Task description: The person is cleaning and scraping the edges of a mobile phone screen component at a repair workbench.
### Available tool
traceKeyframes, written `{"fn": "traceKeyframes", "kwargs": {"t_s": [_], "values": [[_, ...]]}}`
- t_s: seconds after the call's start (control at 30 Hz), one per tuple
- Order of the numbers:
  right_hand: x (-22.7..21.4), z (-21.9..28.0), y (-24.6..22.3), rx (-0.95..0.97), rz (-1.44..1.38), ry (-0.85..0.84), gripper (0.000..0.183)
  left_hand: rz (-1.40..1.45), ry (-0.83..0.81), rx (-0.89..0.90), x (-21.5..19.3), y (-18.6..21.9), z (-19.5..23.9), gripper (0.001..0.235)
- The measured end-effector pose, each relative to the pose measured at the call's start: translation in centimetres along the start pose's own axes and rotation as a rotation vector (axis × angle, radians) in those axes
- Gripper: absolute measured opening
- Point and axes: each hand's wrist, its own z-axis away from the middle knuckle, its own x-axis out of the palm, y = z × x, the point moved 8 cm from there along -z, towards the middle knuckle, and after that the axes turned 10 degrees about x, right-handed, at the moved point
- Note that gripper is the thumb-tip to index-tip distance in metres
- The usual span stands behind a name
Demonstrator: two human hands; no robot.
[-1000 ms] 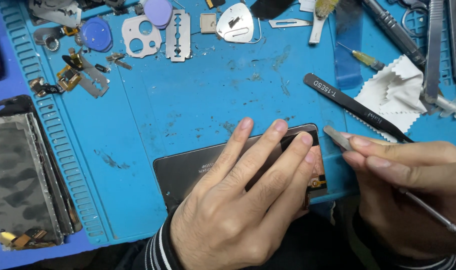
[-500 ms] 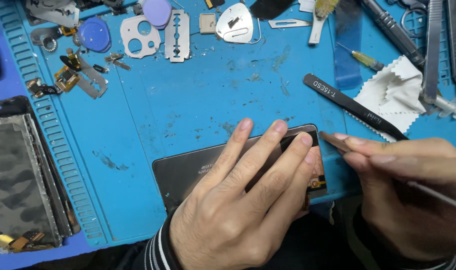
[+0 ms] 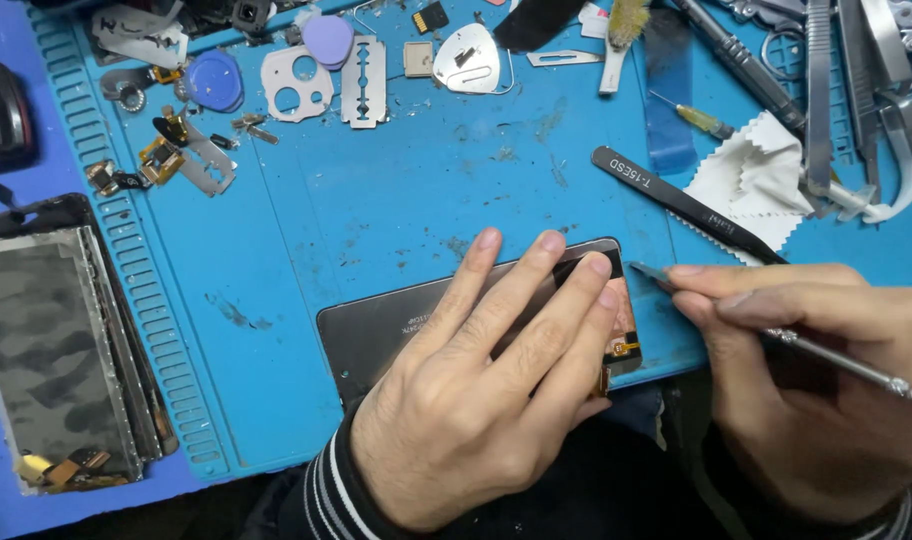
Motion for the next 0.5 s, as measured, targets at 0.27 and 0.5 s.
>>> {"fn": "traceKeyframes", "kwargs": {"t_s": [0.27, 0.5], "values": [[0.3, -1.0, -1.7, -0.182, 0.027, 0.043, 0.03, 0.001, 0.017, 0.009, 0.0, 0.2, 0.1, 0.048], [1.1, 0.4, -2.8, -0.259, 0.075, 0.14, 0.033, -0.028, 0.069, 0.023, -0.4, 0.3, 0.3, 0.04]]}}
